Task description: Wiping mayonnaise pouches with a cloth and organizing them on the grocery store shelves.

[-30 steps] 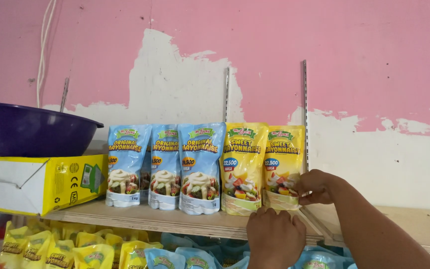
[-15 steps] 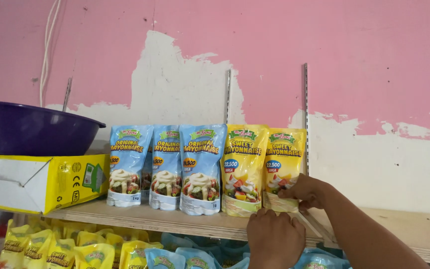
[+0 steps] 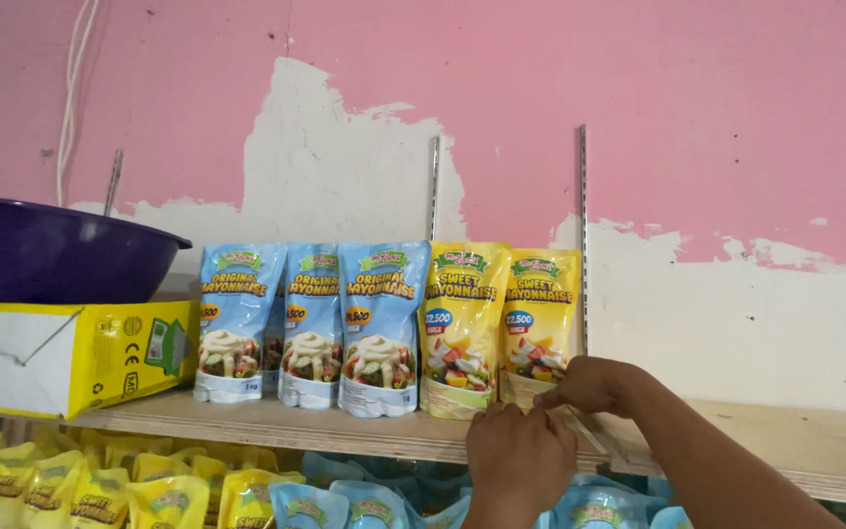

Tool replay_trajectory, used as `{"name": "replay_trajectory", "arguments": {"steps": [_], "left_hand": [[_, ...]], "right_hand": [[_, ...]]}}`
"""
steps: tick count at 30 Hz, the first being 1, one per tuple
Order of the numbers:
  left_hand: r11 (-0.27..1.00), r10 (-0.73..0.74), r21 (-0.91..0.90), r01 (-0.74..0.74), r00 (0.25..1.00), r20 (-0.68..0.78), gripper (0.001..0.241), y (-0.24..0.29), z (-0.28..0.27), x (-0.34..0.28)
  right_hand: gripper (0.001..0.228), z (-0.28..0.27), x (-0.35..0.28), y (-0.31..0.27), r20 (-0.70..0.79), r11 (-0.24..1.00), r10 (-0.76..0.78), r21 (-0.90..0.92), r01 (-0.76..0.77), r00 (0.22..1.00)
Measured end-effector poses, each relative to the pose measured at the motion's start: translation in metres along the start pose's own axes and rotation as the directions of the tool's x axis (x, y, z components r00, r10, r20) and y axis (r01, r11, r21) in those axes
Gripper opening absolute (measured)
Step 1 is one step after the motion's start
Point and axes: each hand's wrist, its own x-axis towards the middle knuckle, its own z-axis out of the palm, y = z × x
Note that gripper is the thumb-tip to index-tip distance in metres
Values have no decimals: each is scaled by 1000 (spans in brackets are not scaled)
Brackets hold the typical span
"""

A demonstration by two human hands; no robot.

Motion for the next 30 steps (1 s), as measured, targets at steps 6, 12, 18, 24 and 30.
{"name": "replay_trajectory", "arguments": {"steps": [6,12,18,24,30], "left_hand": [[996,-15,89,6,994,105,50,1,-7,2],[991,128,-16,-130,990,-65,30,5,-18,-19],[951,204,-152,-270,916,-346,27,28,-27,-137],[959,58,-275,-69,997,-48,26,21,28,-291],[906,-187,-280,316,894,406,21,-18,123,-477]], "right_hand": [[41,27,-42,28,89,651,-320,-703,287,943],[35,78,-157,36,-445,681,-687,-670,295,575],[59,155,-276,47,-660,748,-660,-534,395,358],[62,251,-321,110,-540,869,-494,-323,374,681],[63,381,-359,183,-210,962,-175,-246,121,962]]}}
